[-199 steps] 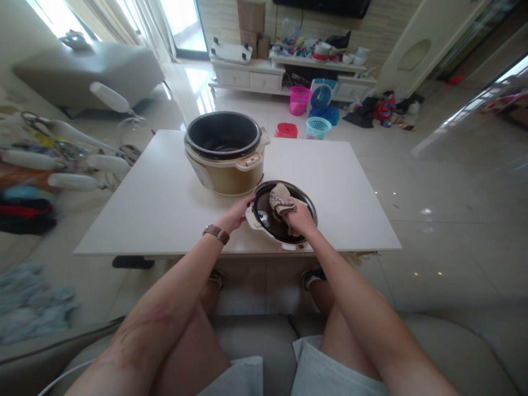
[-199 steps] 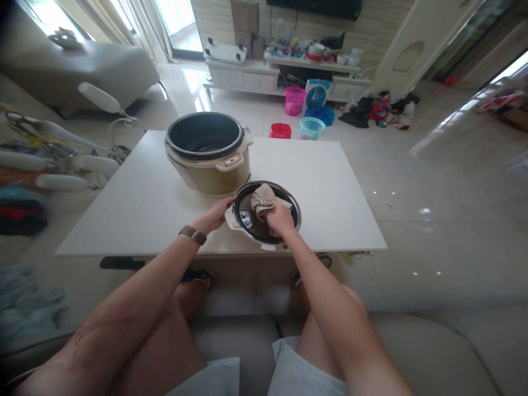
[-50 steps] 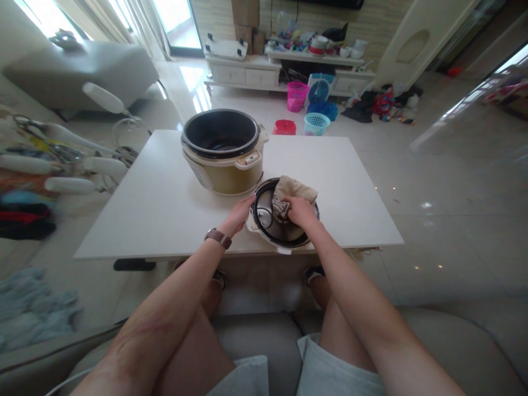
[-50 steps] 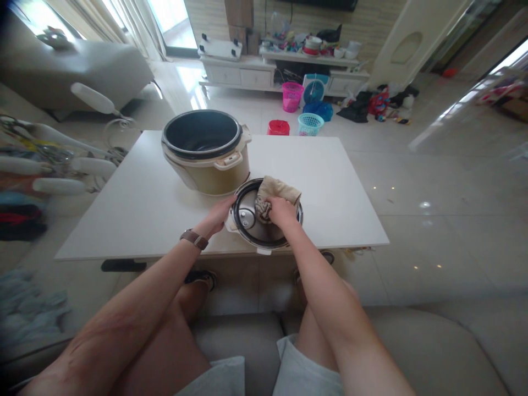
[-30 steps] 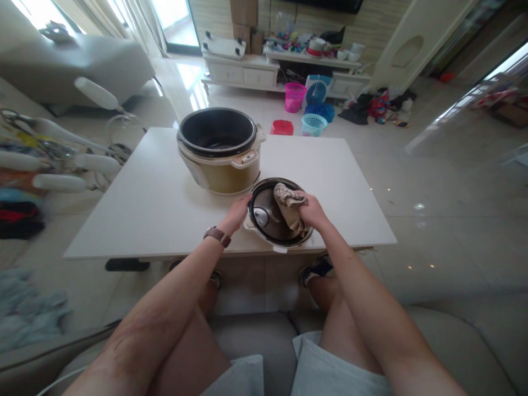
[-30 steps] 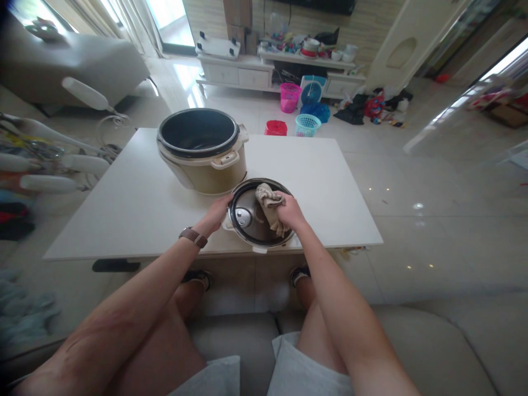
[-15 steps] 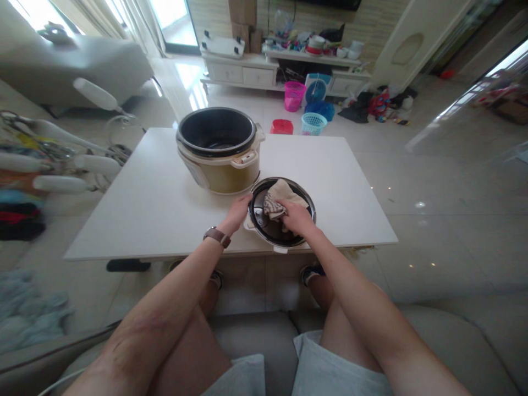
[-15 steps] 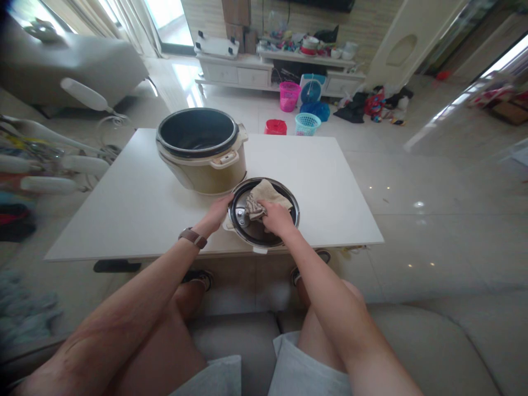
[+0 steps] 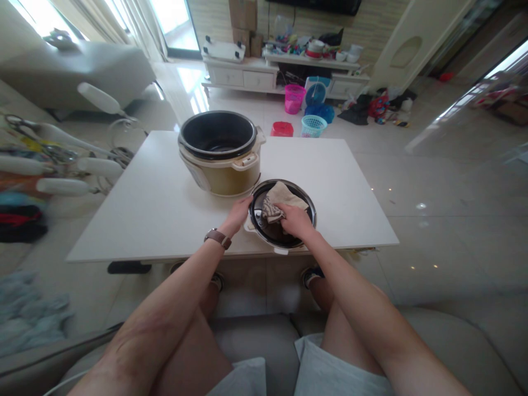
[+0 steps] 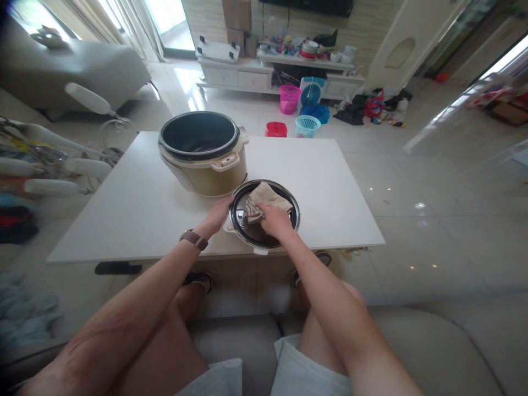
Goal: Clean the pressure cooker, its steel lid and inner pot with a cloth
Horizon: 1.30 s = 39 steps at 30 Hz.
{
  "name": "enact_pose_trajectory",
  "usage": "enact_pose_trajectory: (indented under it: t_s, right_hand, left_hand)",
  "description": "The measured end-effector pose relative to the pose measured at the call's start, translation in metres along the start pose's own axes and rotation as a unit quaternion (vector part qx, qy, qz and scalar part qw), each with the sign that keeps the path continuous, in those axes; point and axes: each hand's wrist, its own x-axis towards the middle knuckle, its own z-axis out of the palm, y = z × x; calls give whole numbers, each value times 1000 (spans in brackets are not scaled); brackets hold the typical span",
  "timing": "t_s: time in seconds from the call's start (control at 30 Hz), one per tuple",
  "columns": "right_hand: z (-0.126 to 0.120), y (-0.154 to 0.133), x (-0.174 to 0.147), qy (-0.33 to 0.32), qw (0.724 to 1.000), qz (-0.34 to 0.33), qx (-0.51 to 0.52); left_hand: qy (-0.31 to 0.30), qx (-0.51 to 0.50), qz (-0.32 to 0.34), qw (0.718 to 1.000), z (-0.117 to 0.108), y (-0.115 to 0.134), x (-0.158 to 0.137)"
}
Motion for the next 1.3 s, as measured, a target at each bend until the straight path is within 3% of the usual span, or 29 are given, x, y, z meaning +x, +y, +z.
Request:
enact_pose_trajectory:
  t_s: [1.3]
  right_hand:
    - [1,-5,-3,-3,1000,-15,3]
  left_hand:
    - [6,27,9,1000,0,9,-8]
